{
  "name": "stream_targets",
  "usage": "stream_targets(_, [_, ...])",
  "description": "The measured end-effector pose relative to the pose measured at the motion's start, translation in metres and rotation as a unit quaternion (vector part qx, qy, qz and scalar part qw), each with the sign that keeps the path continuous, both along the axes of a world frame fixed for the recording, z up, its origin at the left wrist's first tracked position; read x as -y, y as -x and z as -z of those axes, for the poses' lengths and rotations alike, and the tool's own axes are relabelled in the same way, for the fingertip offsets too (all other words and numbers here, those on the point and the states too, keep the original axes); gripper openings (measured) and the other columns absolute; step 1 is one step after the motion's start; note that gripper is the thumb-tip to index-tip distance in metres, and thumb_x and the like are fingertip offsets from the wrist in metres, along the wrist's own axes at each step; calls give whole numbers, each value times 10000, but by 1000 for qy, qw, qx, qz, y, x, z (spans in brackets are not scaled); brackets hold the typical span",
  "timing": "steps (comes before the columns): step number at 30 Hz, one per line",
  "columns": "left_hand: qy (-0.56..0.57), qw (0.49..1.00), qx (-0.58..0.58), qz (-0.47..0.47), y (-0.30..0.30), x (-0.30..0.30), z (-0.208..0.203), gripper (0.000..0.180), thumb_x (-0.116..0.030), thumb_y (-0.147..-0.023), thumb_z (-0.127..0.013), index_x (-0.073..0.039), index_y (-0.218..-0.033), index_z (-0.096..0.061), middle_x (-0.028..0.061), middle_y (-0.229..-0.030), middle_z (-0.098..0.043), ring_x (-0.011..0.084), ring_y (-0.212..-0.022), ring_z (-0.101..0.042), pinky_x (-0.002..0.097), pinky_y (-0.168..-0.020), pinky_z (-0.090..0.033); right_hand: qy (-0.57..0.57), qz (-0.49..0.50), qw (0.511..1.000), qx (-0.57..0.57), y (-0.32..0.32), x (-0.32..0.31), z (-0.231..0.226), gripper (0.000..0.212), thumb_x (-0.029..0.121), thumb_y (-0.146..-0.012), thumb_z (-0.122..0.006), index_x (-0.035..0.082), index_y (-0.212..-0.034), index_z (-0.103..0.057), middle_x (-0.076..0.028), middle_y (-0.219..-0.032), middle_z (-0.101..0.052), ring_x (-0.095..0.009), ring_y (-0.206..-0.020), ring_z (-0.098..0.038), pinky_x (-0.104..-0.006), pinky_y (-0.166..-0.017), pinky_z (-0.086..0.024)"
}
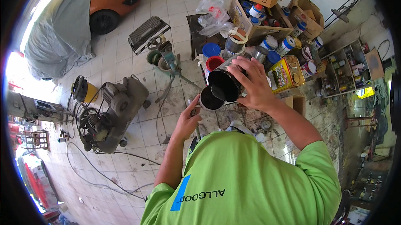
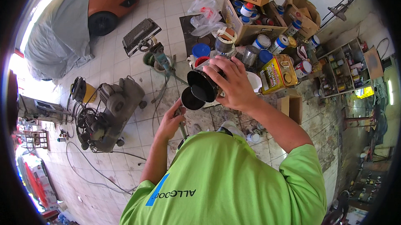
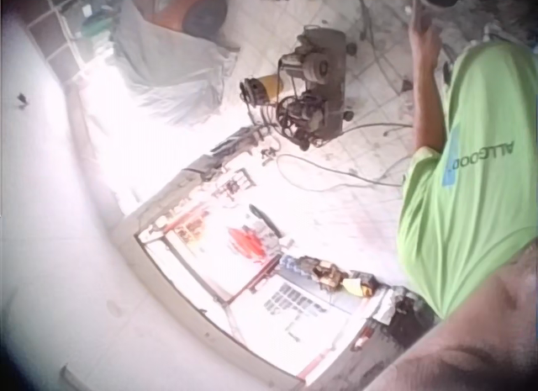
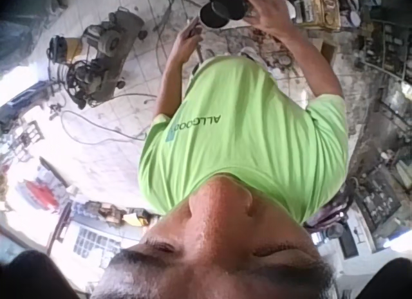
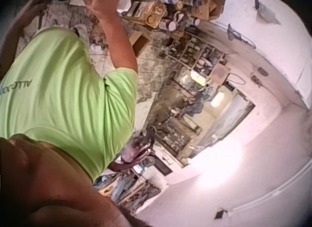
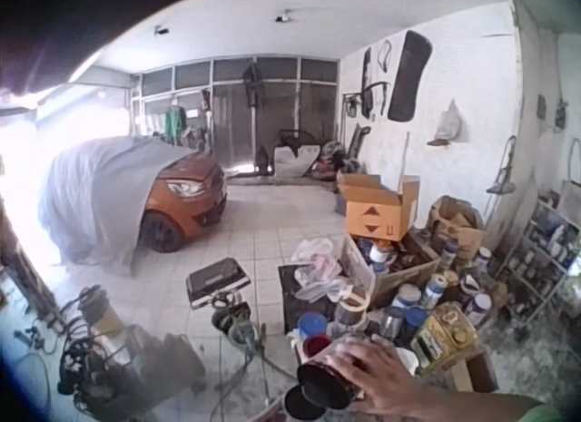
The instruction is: The person walks through a workshop, picks up a spray gun, and pours paint from a can into the spray gun cup. The person then walks to a car bumper covered with newspaper and spray paints it with the spray gun.
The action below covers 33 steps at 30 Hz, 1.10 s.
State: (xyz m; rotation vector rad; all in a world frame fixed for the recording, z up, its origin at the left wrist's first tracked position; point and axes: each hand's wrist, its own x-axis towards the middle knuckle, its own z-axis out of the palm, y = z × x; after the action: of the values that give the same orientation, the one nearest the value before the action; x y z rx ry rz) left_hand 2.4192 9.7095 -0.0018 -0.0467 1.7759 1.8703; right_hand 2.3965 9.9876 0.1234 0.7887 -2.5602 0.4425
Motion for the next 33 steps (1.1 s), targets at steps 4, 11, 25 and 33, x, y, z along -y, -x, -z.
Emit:
stream_targets(4, [-6,1000,-14,13,-2,3,2,844,46,-787,-571,-235,-1571,-434,-26,-1034,-501,100,-863,-475,252,-771,-465,-42,-2,999,-16,-5,3,-11,804,299,-697,-828,110,-1419,-529,-136,-1426,-511,-339,-1358,-495,-542,-1126,-323])
stream_targets(11, [-6,1000,-10,19,-5,5,-1,846,48,-776,-563,-216,-1570,-437,-10,-1062,-517,108,-898,-500,258,-811,-477,-55,-12,998,-23,-9,8,-19,844,272,-667,-844,149,-1438,-524,-131,-1428,-503,-325,-1360,-488,-543,-1132,-311])
stream_targets(25, [-8,999,6,47,-5,12,9,837,62,-790,-581,-209,-1569,-435,15,-1133,-548,115,-968,-513,265,-869,-463,17,20,1000,2,-19,7,1,962,239,-606,-896,96,-1455,-466,-143,-1442,-476,-337,-1367,-465,-548,-1099,-335])
stream_targets(33, [45,998,-1,53,-5,10,14,786,26,-803,-599,-150,-1553,-446,17,-1104,-589,118,-899,-558,290,-788,-506,197,85,970,109,-26,-1,50,1061,153,-569,-920,58,-1488,-398,-184,-1452,-484,-393,-1359,-459,-491,-1121,-380])
